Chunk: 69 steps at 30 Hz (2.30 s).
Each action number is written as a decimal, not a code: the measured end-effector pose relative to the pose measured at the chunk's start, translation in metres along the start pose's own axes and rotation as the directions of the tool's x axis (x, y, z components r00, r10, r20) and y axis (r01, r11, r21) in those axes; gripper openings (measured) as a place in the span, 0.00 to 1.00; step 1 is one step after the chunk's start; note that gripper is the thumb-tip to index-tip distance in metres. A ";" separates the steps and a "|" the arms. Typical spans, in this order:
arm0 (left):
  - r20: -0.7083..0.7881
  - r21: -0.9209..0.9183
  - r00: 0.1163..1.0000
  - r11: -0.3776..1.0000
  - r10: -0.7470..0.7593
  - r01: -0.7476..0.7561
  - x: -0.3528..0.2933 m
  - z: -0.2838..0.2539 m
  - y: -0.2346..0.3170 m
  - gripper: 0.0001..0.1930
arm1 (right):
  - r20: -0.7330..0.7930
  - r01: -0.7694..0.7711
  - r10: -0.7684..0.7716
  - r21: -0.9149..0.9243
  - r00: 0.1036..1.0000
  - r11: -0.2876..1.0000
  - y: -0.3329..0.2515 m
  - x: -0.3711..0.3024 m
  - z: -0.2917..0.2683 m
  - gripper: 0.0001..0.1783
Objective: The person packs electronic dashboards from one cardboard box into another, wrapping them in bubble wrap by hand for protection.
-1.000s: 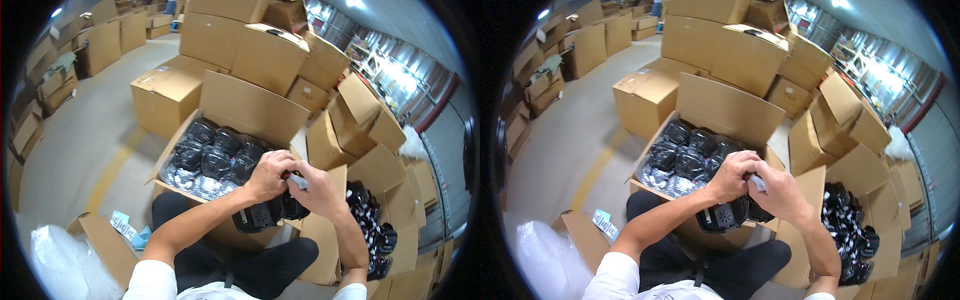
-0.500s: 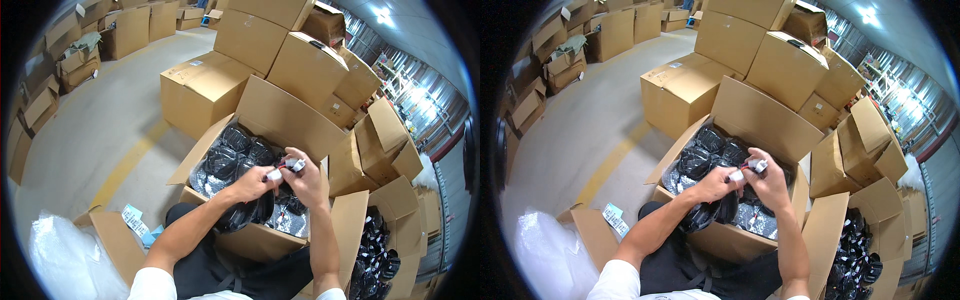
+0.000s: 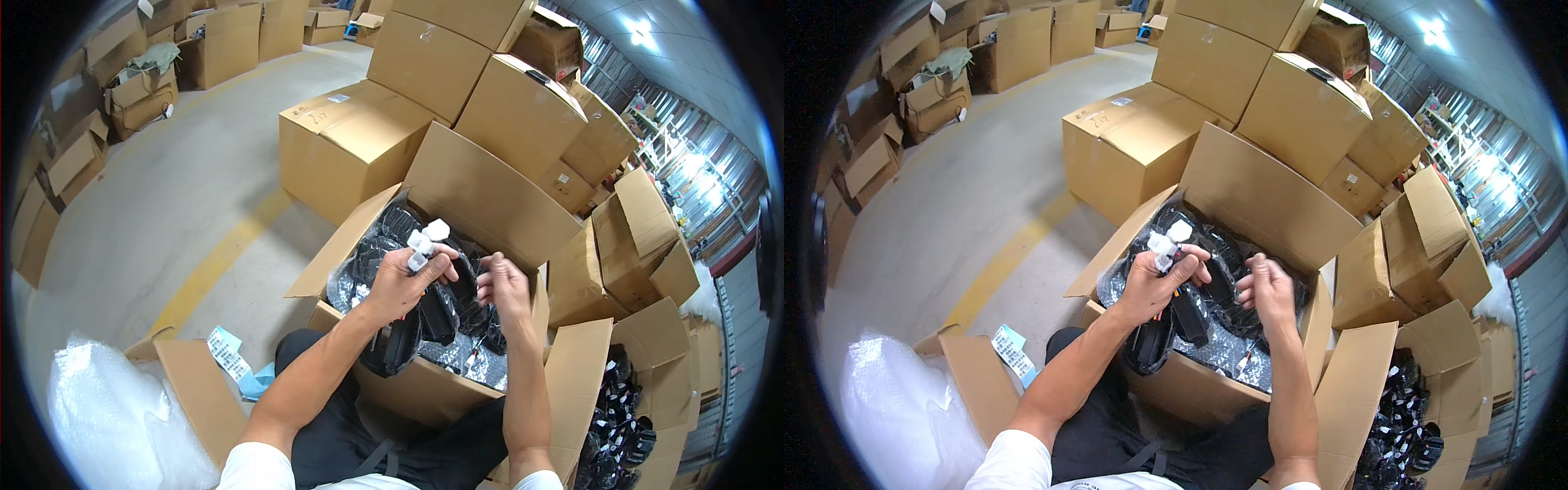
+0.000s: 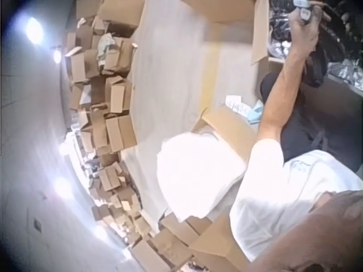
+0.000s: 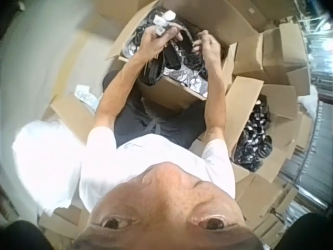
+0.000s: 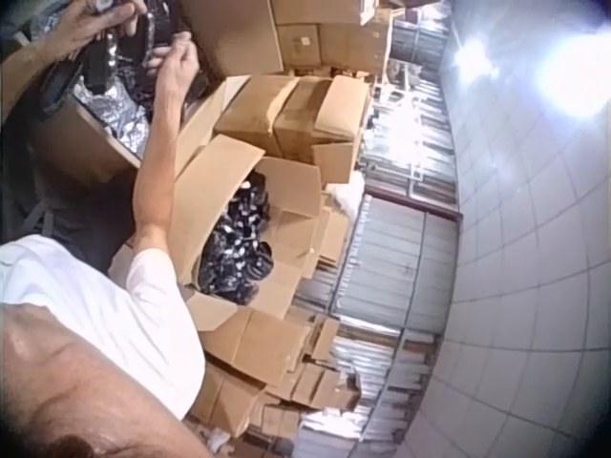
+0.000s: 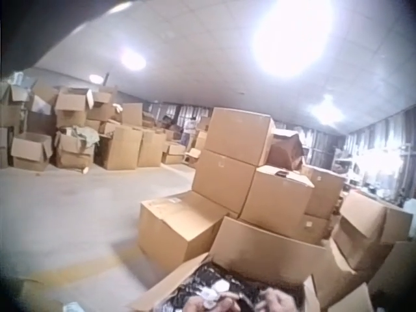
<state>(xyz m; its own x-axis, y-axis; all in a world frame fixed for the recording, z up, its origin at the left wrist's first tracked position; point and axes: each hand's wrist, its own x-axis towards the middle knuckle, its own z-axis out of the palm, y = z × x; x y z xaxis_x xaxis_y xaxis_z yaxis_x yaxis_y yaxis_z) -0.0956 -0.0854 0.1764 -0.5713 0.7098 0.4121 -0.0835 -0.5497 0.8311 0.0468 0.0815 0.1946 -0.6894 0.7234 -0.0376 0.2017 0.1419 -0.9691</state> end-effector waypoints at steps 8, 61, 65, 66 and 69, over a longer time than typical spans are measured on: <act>0.290 0.017 0.953 0.996 -0.086 0.084 -0.026 0.008 0.001 0.11 | 0.462 -0.478 0.229 0.545 0.857 0.689 -0.003 -0.024 0.035 0.31; -0.851 0.243 0.406 0.935 0.333 -0.257 -0.032 -0.149 0.091 0.23 | -0.033 -0.228 0.229 0.044 0.973 0.973 0.118 -0.002 0.195 0.45; -0.852 0.253 0.402 0.935 0.337 -0.247 -0.032 -0.151 0.089 0.22 | 0.066 0.034 -0.004 -0.463 0.998 0.886 0.096 -0.023 0.183 0.46; -0.844 0.253 0.411 0.932 0.343 -0.258 -0.032 -0.151 0.091 0.22 | 0.139 0.118 -0.038 -0.626 0.990 0.771 0.092 -0.025 0.178 0.45; -0.837 0.208 0.442 0.935 0.322 -0.289 -0.025 -0.138 0.087 0.22 | 0.197 0.245 -0.151 -0.669 0.969 0.702 0.096 -0.026 0.173 0.39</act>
<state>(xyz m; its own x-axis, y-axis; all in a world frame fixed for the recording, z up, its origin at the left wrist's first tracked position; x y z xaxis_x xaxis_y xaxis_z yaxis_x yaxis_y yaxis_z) -0.2012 -0.2118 0.1873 -0.9629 -0.2323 0.1374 0.2563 -0.6273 0.7354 -0.0361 -0.0405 0.0603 -0.8353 0.5463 0.0617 0.4380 0.7290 -0.5261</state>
